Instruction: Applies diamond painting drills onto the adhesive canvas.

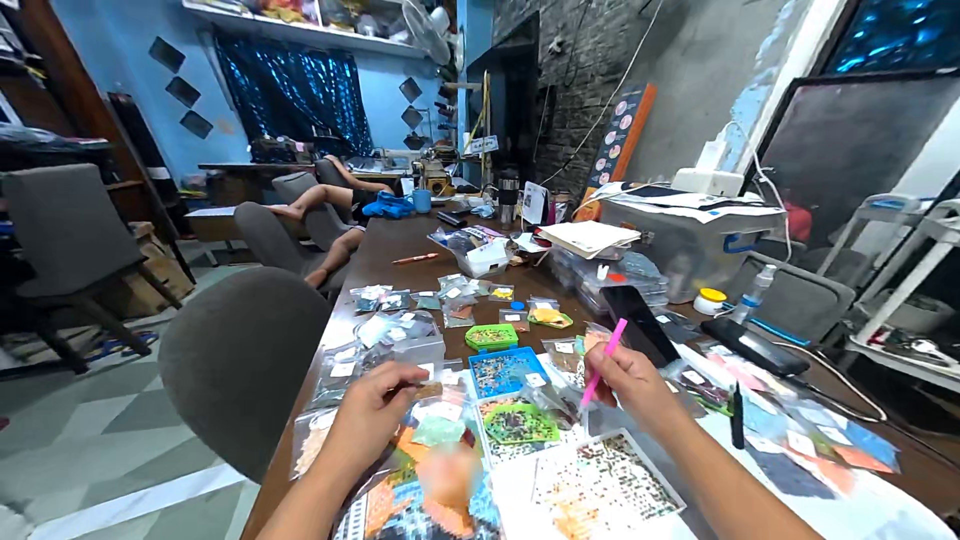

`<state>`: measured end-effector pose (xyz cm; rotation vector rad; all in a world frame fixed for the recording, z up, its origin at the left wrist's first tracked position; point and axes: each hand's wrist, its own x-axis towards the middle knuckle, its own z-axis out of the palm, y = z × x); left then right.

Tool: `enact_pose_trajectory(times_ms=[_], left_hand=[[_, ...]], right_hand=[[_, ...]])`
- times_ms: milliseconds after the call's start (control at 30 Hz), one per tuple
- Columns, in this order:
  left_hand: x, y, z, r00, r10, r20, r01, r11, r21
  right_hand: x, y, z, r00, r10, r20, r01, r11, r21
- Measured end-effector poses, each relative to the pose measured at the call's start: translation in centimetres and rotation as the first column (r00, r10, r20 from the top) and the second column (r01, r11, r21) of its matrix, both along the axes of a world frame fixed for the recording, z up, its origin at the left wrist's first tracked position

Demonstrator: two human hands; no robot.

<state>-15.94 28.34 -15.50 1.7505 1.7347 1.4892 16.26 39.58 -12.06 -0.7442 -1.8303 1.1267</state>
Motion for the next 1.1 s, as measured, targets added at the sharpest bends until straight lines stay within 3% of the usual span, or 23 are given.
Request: enact_pose_trajectory(times_ms=[100,300,467,600,800,1000,1100], left_hand=[[0.2,0.0,-0.1,1.000,-0.008,-0.017,0.008,1.000,0.002],[0.3,0.0,-0.1,1.000,-0.011,-0.026,0.011,1.000,0.013],[0.2,0.1,-0.3,1.000,-0.013,-0.027,0.014,1.000,0.028],[0.1,0.2,-0.4,0.999,-0.024,-0.027,0.025,0.999,0.025],[0.2,0.1,-0.4,1.000,-0.009,-0.024,0.010,0.999,0.030],[0.1,0.3,-0.8,1.000,-0.026,-0.017,0.027,0.998,0.054],[0.0,0.1,-0.7,0.999,-0.030,-0.036,0.031,0.999,0.040]], right_hand=[[-0.7,-0.7,-0.4,0.998,0.061,-0.007,-0.060,0.995,0.074],[-1.5,-0.5,-1.6,0.979,0.138,0.153,-0.169,0.963,0.208],[-0.9,0.5,-1.5,0.961,-0.066,0.269,0.006,0.976,0.217],[-0.6,0.8,-0.8,0.933,-0.085,0.351,0.045,0.992,0.122],[-0.1,0.5,0.8,0.961,-0.115,0.251,0.116,0.993,0.011],[2.8,2.6,1.3,0.899,-0.415,0.139,0.407,0.909,0.087],[4.0,3.9,0.7,0.861,-0.488,0.145,0.485,0.873,0.060]])
